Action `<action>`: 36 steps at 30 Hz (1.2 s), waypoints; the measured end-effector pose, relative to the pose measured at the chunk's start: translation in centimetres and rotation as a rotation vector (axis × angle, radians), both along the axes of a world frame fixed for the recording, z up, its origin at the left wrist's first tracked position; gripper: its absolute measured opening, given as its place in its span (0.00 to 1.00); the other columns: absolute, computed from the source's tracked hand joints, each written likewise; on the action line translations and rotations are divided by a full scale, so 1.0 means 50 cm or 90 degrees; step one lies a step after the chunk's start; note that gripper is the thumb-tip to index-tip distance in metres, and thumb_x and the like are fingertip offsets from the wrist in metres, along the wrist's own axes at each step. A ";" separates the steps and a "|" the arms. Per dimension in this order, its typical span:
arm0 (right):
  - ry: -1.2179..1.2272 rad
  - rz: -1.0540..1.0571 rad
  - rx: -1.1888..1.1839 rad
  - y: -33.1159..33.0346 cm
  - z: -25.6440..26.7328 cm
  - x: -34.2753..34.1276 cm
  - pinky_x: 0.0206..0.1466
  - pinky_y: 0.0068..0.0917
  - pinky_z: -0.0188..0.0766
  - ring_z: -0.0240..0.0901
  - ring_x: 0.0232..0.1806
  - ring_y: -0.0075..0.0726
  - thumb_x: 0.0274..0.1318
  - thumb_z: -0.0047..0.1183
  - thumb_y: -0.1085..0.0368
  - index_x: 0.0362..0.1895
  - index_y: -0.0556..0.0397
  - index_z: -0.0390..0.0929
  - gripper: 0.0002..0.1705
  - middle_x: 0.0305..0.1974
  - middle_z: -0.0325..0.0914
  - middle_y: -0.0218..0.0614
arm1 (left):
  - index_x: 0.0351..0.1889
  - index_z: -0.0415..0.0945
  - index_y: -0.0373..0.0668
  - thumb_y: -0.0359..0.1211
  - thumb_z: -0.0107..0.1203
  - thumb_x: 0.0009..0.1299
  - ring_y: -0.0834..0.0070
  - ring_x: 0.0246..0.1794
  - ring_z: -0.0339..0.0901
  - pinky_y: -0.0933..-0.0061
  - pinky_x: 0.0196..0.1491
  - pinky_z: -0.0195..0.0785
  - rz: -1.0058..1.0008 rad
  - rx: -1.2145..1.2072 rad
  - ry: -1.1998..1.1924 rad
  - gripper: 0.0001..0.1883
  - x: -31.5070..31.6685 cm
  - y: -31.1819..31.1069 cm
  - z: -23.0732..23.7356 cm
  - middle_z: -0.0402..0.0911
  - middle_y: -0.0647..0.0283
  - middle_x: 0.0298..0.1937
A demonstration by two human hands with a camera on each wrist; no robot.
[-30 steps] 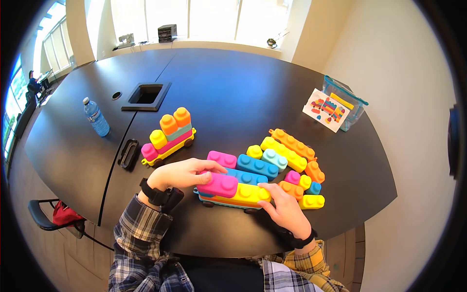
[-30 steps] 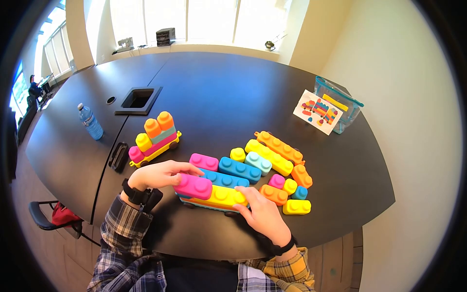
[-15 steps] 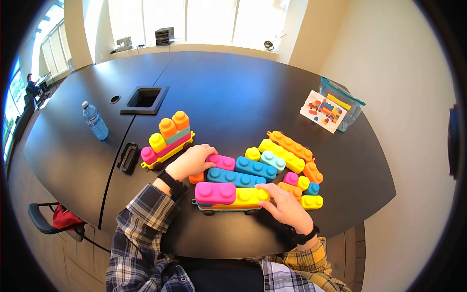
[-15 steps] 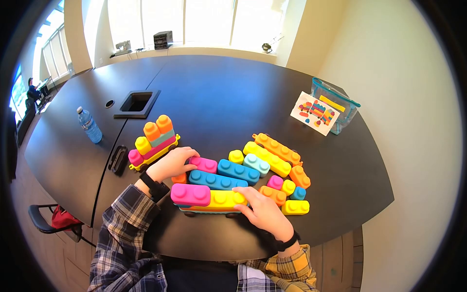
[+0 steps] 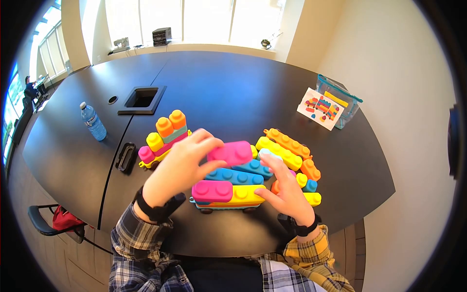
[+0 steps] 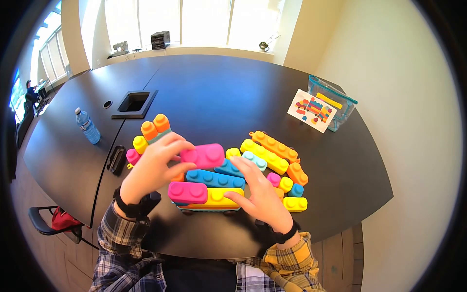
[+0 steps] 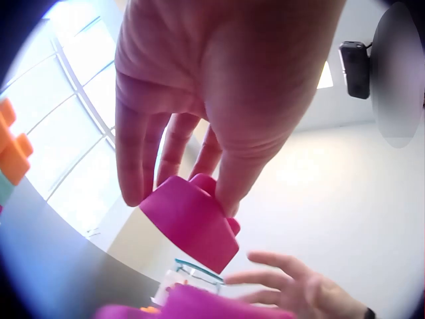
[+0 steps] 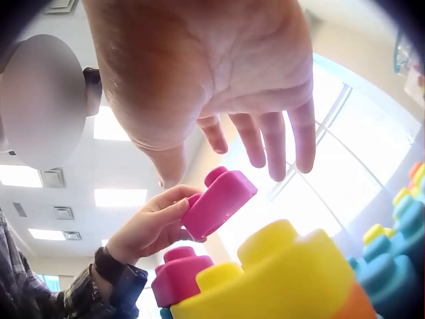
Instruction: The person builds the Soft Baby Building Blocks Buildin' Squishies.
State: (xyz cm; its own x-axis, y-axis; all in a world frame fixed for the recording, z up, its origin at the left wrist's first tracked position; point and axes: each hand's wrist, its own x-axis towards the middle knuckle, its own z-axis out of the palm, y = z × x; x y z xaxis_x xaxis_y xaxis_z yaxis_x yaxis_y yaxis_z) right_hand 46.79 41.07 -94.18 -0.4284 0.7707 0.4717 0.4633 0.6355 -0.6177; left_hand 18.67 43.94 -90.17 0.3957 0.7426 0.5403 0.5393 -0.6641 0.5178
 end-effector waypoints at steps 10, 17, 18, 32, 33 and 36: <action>-0.039 0.015 0.075 0.009 0.042 -0.004 0.67 0.43 0.73 0.77 0.63 0.54 0.59 0.71 0.65 0.65 0.53 0.79 0.30 0.61 0.80 0.47 | 0.62 0.79 0.40 0.32 0.72 0.67 0.56 0.50 0.82 0.64 0.54 0.78 -0.056 -0.086 -0.071 0.25 0.023 -0.066 -0.013 0.82 0.54 0.53; 0.019 0.047 -0.076 -0.017 -0.036 0.034 0.64 0.38 0.74 0.79 0.59 0.47 0.58 0.71 0.67 0.62 0.54 0.80 0.27 0.57 0.81 0.44 | 0.64 0.77 0.39 0.33 0.73 0.65 0.52 0.57 0.82 0.60 0.61 0.77 0.045 -0.091 0.023 0.28 -0.048 -0.134 -0.095 0.83 0.53 0.58; 0.032 0.054 -0.083 -0.017 -0.039 0.030 0.63 0.38 0.75 0.79 0.58 0.47 0.58 0.71 0.67 0.61 0.54 0.81 0.26 0.56 0.81 0.43 | 0.64 0.77 0.39 0.32 0.72 0.65 0.53 0.57 0.83 0.60 0.59 0.78 0.063 -0.136 0.005 0.28 -0.049 -0.139 -0.104 0.83 0.53 0.57; 0.059 0.092 -0.096 -0.015 -0.072 0.012 0.63 0.38 0.76 0.80 0.59 0.48 0.63 0.67 0.68 0.59 0.56 0.81 0.20 0.56 0.82 0.45 | 0.66 0.76 0.39 0.28 0.69 0.70 0.62 0.60 0.85 0.63 0.60 0.83 0.091 -0.273 -0.116 0.26 -0.035 -0.153 -0.126 0.84 0.54 0.59; 0.058 0.091 -0.088 -0.015 -0.072 0.011 0.63 0.38 0.76 0.80 0.59 0.48 0.64 0.67 0.68 0.59 0.56 0.81 0.20 0.56 0.82 0.45 | 0.66 0.76 0.39 0.28 0.69 0.70 0.62 0.60 0.85 0.63 0.60 0.83 0.110 -0.280 -0.110 0.26 -0.033 -0.156 -0.125 0.84 0.53 0.60; 0.067 0.090 -0.099 -0.017 -0.077 0.010 0.64 0.38 0.75 0.79 0.61 0.47 0.64 0.66 0.69 0.60 0.56 0.80 0.20 0.57 0.82 0.46 | 0.66 0.76 0.38 0.28 0.69 0.70 0.62 0.60 0.85 0.63 0.61 0.82 0.136 -0.287 -0.106 0.26 -0.025 -0.162 -0.129 0.84 0.53 0.61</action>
State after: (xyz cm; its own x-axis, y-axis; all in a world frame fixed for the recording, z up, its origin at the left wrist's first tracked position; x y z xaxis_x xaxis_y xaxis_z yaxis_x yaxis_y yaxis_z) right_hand 47.27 40.20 -98.03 -0.4912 0.7739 0.3997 0.3043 0.5825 -0.7538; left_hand 17.41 35.85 -96.62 0.1459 0.9705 0.1920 0.5239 -0.2404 0.8171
